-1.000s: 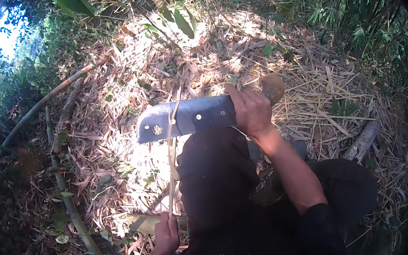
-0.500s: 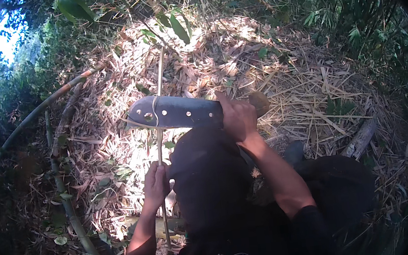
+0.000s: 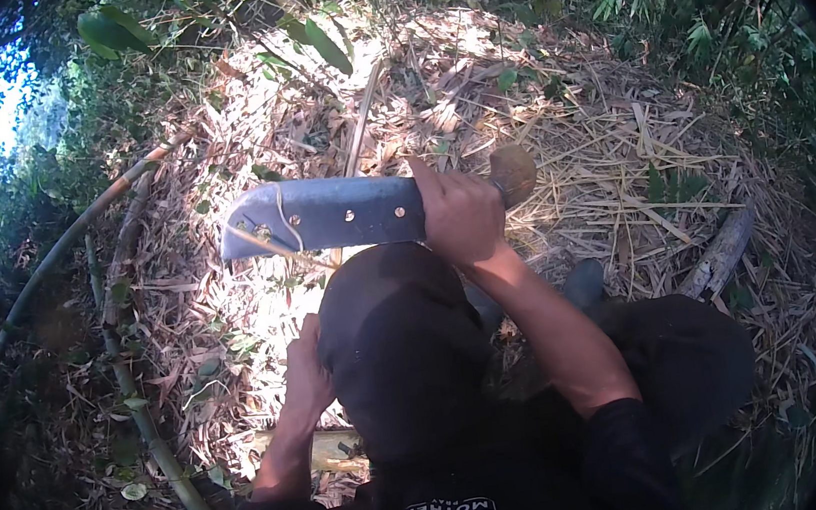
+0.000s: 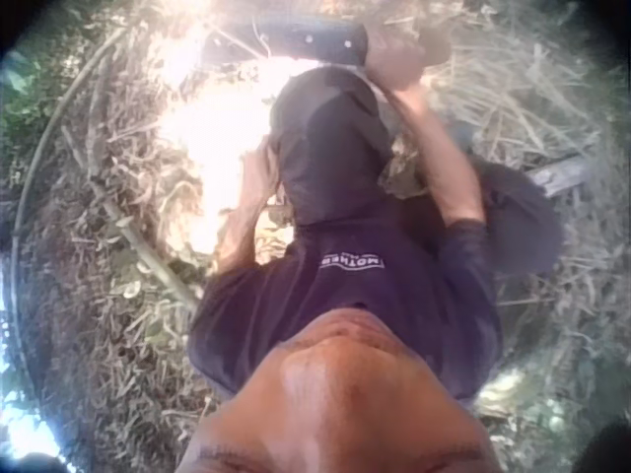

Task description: The person sits on the ground in a bamboo forest and uses a machete to shave the outer green layer off a bamboo stalk. They hold the stalk with one hand and use the machete to peel away the outer skin, revealing the lighter inner wood.

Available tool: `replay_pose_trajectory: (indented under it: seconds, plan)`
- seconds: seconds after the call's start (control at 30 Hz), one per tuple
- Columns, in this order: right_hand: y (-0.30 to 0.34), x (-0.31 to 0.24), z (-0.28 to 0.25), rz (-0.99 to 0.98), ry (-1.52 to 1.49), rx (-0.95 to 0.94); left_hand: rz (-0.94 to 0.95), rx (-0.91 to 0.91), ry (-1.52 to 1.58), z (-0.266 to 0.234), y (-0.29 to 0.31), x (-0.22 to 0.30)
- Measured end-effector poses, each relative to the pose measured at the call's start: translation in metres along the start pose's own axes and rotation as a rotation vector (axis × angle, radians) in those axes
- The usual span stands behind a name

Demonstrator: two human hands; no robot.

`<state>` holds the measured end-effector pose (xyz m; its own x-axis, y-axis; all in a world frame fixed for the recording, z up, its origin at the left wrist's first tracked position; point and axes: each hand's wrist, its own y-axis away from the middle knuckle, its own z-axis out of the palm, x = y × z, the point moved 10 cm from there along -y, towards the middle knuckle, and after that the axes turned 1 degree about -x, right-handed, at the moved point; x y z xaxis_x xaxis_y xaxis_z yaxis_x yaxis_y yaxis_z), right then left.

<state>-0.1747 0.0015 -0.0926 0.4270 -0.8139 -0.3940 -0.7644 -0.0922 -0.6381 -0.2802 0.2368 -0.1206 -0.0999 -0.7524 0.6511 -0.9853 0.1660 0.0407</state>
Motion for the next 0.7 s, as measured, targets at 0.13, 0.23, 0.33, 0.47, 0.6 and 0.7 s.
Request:
replay_pose_trajectory:
  seconds: [0.13,0.23,0.33,0.47,0.6,0.7]
  plan:
    - [0.014,0.019,0.021,0.034,-0.034,-0.054,-0.219,-0.023,-0.078,-0.008,0.106,-0.028]
    - [0.015,-0.007,0.027,-0.024,-0.077,-0.115,-0.385,-0.077,-0.020,-0.003,0.128,-0.042]
    - [0.018,-0.019,0.043,-0.019,-0.051,-0.130,-0.268,0.063,0.090,-0.016,0.084,-0.026]
    - [0.005,-0.023,0.037,-0.081,-0.068,-0.111,-0.048,0.146,0.184,-0.019,-0.007,-0.011]
    - [0.003,-0.018,0.029,-0.107,-0.017,-0.067,-0.081,0.122,0.254,-0.007,-0.040,-0.003]
    - [0.011,-0.012,0.031,-0.118,-0.001,-0.099,-0.053,0.124,0.267,-0.001,-0.028,-0.006]
